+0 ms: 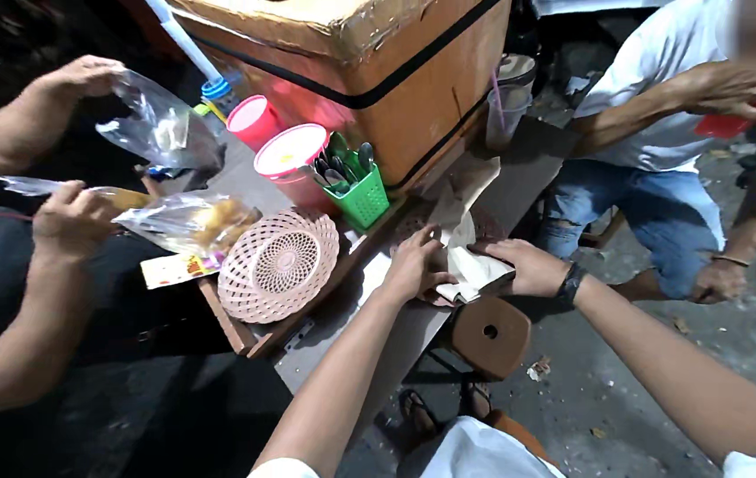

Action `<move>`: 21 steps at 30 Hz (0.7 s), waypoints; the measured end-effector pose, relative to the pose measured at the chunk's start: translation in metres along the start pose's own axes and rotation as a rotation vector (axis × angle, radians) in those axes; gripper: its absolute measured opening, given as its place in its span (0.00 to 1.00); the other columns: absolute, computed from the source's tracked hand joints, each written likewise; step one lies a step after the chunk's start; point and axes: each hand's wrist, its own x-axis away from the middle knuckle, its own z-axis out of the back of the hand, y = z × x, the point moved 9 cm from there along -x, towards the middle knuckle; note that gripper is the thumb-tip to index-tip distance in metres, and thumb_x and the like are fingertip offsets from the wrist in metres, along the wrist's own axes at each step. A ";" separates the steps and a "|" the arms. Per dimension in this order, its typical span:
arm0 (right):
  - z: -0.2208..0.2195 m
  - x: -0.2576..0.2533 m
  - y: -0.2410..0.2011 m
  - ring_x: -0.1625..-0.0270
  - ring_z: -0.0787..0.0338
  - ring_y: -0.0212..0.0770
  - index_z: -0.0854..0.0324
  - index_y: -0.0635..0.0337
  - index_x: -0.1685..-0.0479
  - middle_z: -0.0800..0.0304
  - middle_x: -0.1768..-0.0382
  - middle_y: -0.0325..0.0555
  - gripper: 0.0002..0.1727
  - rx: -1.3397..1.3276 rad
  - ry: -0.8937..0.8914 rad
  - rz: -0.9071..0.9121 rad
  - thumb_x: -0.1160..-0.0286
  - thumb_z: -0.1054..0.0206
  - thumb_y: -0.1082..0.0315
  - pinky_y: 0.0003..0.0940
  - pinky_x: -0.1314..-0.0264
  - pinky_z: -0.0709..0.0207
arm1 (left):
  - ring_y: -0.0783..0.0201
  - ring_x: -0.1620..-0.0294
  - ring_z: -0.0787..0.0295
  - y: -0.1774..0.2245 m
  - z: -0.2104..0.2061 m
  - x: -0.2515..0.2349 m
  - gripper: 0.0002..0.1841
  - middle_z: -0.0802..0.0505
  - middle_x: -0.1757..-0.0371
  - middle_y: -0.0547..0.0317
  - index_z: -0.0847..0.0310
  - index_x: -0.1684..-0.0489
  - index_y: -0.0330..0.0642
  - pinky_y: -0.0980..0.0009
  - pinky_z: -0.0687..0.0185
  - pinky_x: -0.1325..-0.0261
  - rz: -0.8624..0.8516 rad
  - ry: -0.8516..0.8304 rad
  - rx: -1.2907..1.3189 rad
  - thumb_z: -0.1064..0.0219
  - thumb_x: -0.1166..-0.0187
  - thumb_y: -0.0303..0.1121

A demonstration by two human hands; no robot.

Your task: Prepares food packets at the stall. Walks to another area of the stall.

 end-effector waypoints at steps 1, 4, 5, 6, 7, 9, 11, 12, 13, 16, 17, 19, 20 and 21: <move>0.003 0.000 0.002 0.22 0.21 0.50 0.26 0.49 0.17 0.16 0.26 0.49 0.47 -0.055 0.010 0.001 0.46 0.12 0.59 0.56 0.13 0.38 | 0.52 0.15 0.31 0.000 0.000 -0.004 0.32 0.25 0.15 0.57 0.12 0.39 0.45 0.46 0.35 0.15 -0.007 0.002 0.005 0.17 0.38 0.56; 0.013 0.003 0.002 0.28 0.14 0.45 0.20 0.49 0.23 0.12 0.31 0.47 0.43 -0.213 0.067 0.024 0.48 0.10 0.57 0.51 0.22 0.25 | 0.50 0.24 0.21 0.004 0.004 -0.012 0.27 0.13 0.29 0.52 0.11 0.44 0.40 0.47 0.30 0.19 -0.043 -0.002 0.015 0.17 0.36 0.50; 0.016 0.003 0.002 0.31 0.13 0.43 0.18 0.50 0.26 0.11 0.34 0.47 0.42 -0.227 0.070 0.029 0.49 0.10 0.55 0.50 0.25 0.23 | 0.51 0.30 0.16 0.005 0.005 -0.016 0.24 0.09 0.36 0.51 0.11 0.46 0.41 0.47 0.26 0.22 -0.074 0.020 -0.002 0.17 0.35 0.47; 0.017 0.002 0.003 0.32 0.13 0.42 0.17 0.49 0.27 0.10 0.35 0.46 0.42 -0.222 0.056 0.028 0.51 0.10 0.54 0.49 0.26 0.22 | 0.51 0.35 0.13 0.006 0.006 -0.018 0.21 0.08 0.42 0.51 0.10 0.50 0.41 0.48 0.22 0.26 -0.101 0.040 -0.016 0.17 0.34 0.45; 0.019 0.001 0.004 0.33 0.13 0.42 0.16 0.48 0.28 0.10 0.37 0.46 0.41 -0.226 0.031 0.015 0.51 0.09 0.54 0.50 0.26 0.22 | 0.51 0.37 0.12 0.007 0.005 -0.020 0.18 0.07 0.45 0.51 0.11 0.52 0.41 0.48 0.21 0.28 -0.102 0.036 -0.024 0.18 0.33 0.43; 0.024 -0.004 0.003 0.39 0.11 0.43 0.14 0.51 0.33 0.08 0.42 0.47 0.33 -0.300 -0.007 0.025 0.44 0.12 0.55 0.50 0.31 0.20 | 0.49 0.39 0.11 0.007 0.005 -0.020 0.16 0.07 0.47 0.49 0.12 0.51 0.40 0.45 0.20 0.30 -0.078 0.029 -0.002 0.19 0.32 0.37; 0.033 -0.012 0.003 0.42 0.09 0.38 0.14 0.57 0.36 0.07 0.44 0.46 0.21 -0.452 0.050 0.129 0.27 0.23 0.60 0.44 0.33 0.17 | 0.45 0.36 0.13 0.003 0.007 -0.018 0.22 0.09 0.42 0.45 0.17 0.38 0.42 0.40 0.20 0.30 0.015 -0.005 0.054 0.21 0.32 0.30; 0.037 -0.017 0.006 0.40 0.09 0.35 0.15 0.58 0.34 0.08 0.41 0.44 0.20 -0.517 0.112 0.181 0.22 0.28 0.60 0.39 0.32 0.16 | 0.44 0.36 0.12 0.000 0.006 -0.019 0.27 0.09 0.40 0.45 0.21 0.32 0.44 0.38 0.19 0.33 0.070 -0.012 0.058 0.20 0.32 0.32; 0.041 -0.020 0.007 0.36 0.11 0.33 0.17 0.59 0.31 0.09 0.37 0.44 0.21 -0.581 0.167 0.180 0.19 0.31 0.60 0.36 0.28 0.18 | 0.44 0.34 0.13 -0.001 0.007 -0.019 0.31 0.10 0.36 0.45 0.25 0.28 0.46 0.38 0.19 0.33 0.104 -0.007 0.069 0.19 0.34 0.32; 0.050 -0.026 -0.003 0.42 0.10 0.32 0.17 0.58 0.36 0.08 0.44 0.42 0.20 -0.712 0.271 0.121 0.22 0.30 0.58 0.36 0.32 0.16 | 0.48 0.31 0.15 -0.003 0.008 -0.022 0.32 0.14 0.32 0.45 0.22 0.30 0.41 0.42 0.19 0.29 0.040 0.049 0.151 0.17 0.37 0.31; 0.051 -0.028 -0.009 0.47 0.08 0.31 0.15 0.59 0.40 0.06 0.50 0.41 0.20 -0.737 0.270 0.143 0.26 0.28 0.58 0.36 0.36 0.14 | 0.49 0.33 0.15 -0.004 0.007 -0.023 0.27 0.13 0.34 0.45 0.18 0.36 0.38 0.44 0.19 0.29 -0.002 0.060 0.189 0.17 0.37 0.30; 0.046 -0.031 -0.023 0.47 0.09 0.29 0.16 0.60 0.38 0.06 0.49 0.39 0.26 -0.756 0.204 0.222 0.35 0.23 0.56 0.33 0.37 0.14 | 0.51 0.39 0.12 -0.005 0.007 -0.023 0.19 0.09 0.41 0.47 0.12 0.46 0.38 0.46 0.17 0.32 -0.041 0.079 0.238 0.19 0.37 0.26; 0.042 -0.033 -0.029 0.42 0.10 0.29 0.19 0.60 0.31 0.07 0.43 0.40 0.34 -0.739 0.168 0.268 0.39 0.20 0.55 0.33 0.32 0.15 | 0.51 0.40 0.11 -0.003 0.008 -0.021 0.17 0.08 0.42 0.49 0.10 0.48 0.39 0.45 0.17 0.33 -0.020 0.086 0.248 0.20 0.36 0.25; 0.039 -0.036 -0.032 0.36 0.12 0.30 0.23 0.60 0.25 0.10 0.37 0.43 0.42 -0.684 0.142 0.282 0.44 0.16 0.53 0.34 0.27 0.18 | 0.51 0.39 0.11 -0.002 0.011 -0.018 0.16 0.07 0.41 0.49 0.09 0.48 0.41 0.43 0.17 0.33 0.016 0.092 0.245 0.21 0.35 0.26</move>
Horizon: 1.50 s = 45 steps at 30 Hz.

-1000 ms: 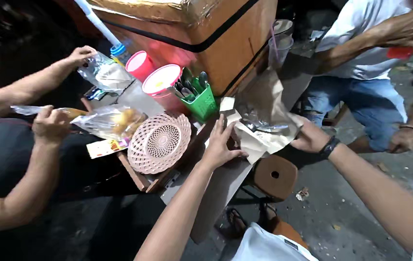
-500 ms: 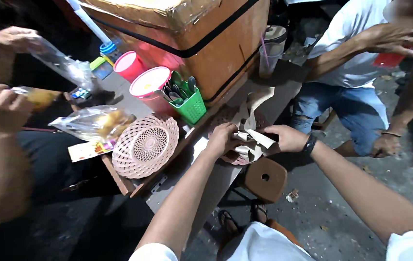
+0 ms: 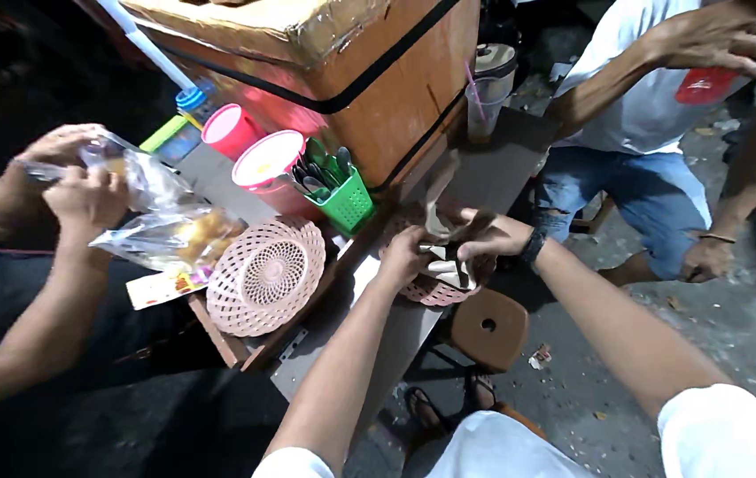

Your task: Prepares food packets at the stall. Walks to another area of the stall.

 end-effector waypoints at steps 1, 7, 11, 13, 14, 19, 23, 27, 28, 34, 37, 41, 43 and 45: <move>-0.003 -0.003 0.003 0.32 0.13 0.33 0.27 0.59 0.19 0.12 0.32 0.45 0.49 0.075 -0.028 -0.039 0.48 0.13 0.52 0.36 0.24 0.20 | 0.50 0.36 0.12 0.000 0.002 0.002 0.15 0.08 0.40 0.49 0.09 0.47 0.42 0.42 0.19 0.31 0.037 0.014 -0.007 0.21 0.33 0.27; -0.013 -0.017 0.018 0.36 0.11 0.41 0.17 0.49 0.27 0.07 0.40 0.45 0.41 0.342 -0.088 -0.198 0.49 0.10 0.54 0.50 0.25 0.21 | 0.43 0.17 0.32 -0.013 0.014 0.009 0.37 0.26 0.19 0.37 0.24 0.26 0.36 0.42 0.32 0.17 0.004 0.241 0.067 0.17 0.39 0.35; -0.014 -0.024 0.027 0.45 0.09 0.44 0.10 0.56 0.45 0.06 0.50 0.49 0.28 0.342 -0.061 -0.261 0.46 0.12 0.52 0.52 0.33 0.19 | 0.48 0.12 0.35 -0.012 0.011 0.010 0.45 0.29 0.12 0.44 0.40 0.10 0.40 0.46 0.39 0.11 -0.138 0.221 0.156 0.21 0.34 0.31; -0.015 -0.028 0.029 0.50 0.06 0.43 0.08 0.56 0.52 0.04 0.56 0.47 0.25 0.327 -0.067 -0.252 0.44 0.13 0.50 0.54 0.37 0.15 | 0.54 0.26 0.17 -0.003 0.007 0.009 0.27 0.11 0.31 0.51 0.17 0.29 0.44 0.48 0.25 0.20 -0.111 0.168 0.070 0.22 0.31 0.33; -0.014 -0.027 0.028 0.52 0.06 0.43 0.07 0.56 0.54 0.04 0.58 0.46 0.23 0.322 -0.077 -0.230 0.43 0.13 0.50 0.54 0.38 0.15 | 0.55 0.33 0.12 -0.001 0.006 0.009 0.21 0.07 0.38 0.51 0.14 0.36 0.43 0.49 0.21 0.25 -0.076 0.137 0.043 0.24 0.29 0.32; 0.017 0.025 0.020 0.31 0.14 0.46 0.25 0.56 0.23 0.13 0.33 0.53 0.50 0.317 0.115 -0.203 0.55 0.07 0.56 0.49 0.24 0.22 | 0.51 0.23 0.19 0.013 -0.003 0.020 0.19 0.08 0.33 0.53 0.10 0.40 0.42 0.43 0.32 0.17 -0.147 0.014 -0.221 0.29 0.31 0.23; 0.028 0.068 0.047 0.23 0.21 0.50 0.31 0.51 0.15 0.27 0.20 0.54 0.54 0.279 0.355 -0.220 0.53 0.10 0.57 0.51 0.26 0.21 | 0.54 0.08 0.41 0.012 -0.019 0.039 0.33 0.24 0.14 0.59 0.24 0.20 0.49 0.44 0.51 0.09 -0.180 -0.233 -0.335 0.33 0.27 0.51; 0.014 0.087 0.061 0.24 0.21 0.48 0.32 0.50 0.14 0.33 0.15 0.52 0.52 0.078 0.482 -0.172 0.50 0.13 0.61 0.47 0.33 0.16 | 0.48 0.06 0.48 0.019 -0.022 0.043 0.54 0.30 0.10 0.58 0.29 0.16 0.49 0.40 0.56 0.08 -0.082 -0.310 -0.408 0.30 0.42 0.77; 0.012 0.090 0.062 0.25 0.19 0.47 0.35 0.52 0.13 0.32 0.15 0.52 0.53 0.024 0.494 -0.169 0.50 0.14 0.63 0.45 0.34 0.15 | 0.46 0.07 0.46 0.021 -0.022 0.041 0.46 0.28 0.11 0.57 0.27 0.18 0.49 0.41 0.53 0.09 -0.058 -0.298 -0.387 0.24 0.37 0.65; 0.001 0.106 0.072 0.40 0.08 0.46 0.52 0.58 0.08 0.15 0.31 0.51 0.50 -0.440 0.449 -0.220 0.40 0.33 0.68 0.45 0.41 0.11 | 0.45 0.21 0.22 0.026 -0.014 0.034 0.20 0.14 0.27 0.44 0.17 0.34 0.36 0.48 0.32 0.18 -0.086 -0.140 -0.253 0.32 0.26 0.26; 0.008 0.107 0.086 0.61 0.06 0.44 0.35 0.59 0.16 0.08 0.50 0.53 0.26 -0.409 0.616 -0.445 0.12 0.49 0.64 0.41 0.61 0.11 | 0.47 0.26 0.18 0.018 -0.005 0.037 0.20 0.12 0.32 0.41 0.18 0.33 0.33 0.50 0.29 0.19 -0.003 -0.055 -0.111 0.34 0.24 0.26; 0.006 0.086 0.079 0.76 0.13 0.34 0.28 0.63 0.26 0.09 0.65 0.46 0.21 -0.209 0.675 -0.501 0.16 0.36 0.69 0.30 0.77 0.19 | 0.49 0.28 0.15 0.023 0.037 0.089 0.22 0.10 0.33 0.38 0.19 0.30 0.28 0.54 0.25 0.20 -0.090 0.264 0.089 0.32 0.24 0.24; 0.008 0.090 0.067 0.80 0.16 0.30 0.27 0.63 0.29 0.12 0.70 0.41 0.21 -0.193 0.708 -0.446 0.22 0.37 0.74 0.25 0.81 0.20 | 0.50 0.35 0.10 0.034 0.064 0.134 0.20 0.08 0.40 0.38 0.16 0.37 0.26 0.56 0.20 0.25 -0.138 0.413 0.112 0.29 0.27 0.24; 0.007 0.103 0.049 0.84 0.19 0.25 0.26 0.61 0.33 0.14 0.72 0.34 0.22 -0.222 0.727 -0.396 0.29 0.39 0.74 0.22 0.84 0.22 | 0.56 0.38 0.09 0.034 0.088 0.189 0.19 0.07 0.42 0.42 0.14 0.41 0.27 0.61 0.17 0.27 -0.148 0.542 0.130 0.27 0.27 0.28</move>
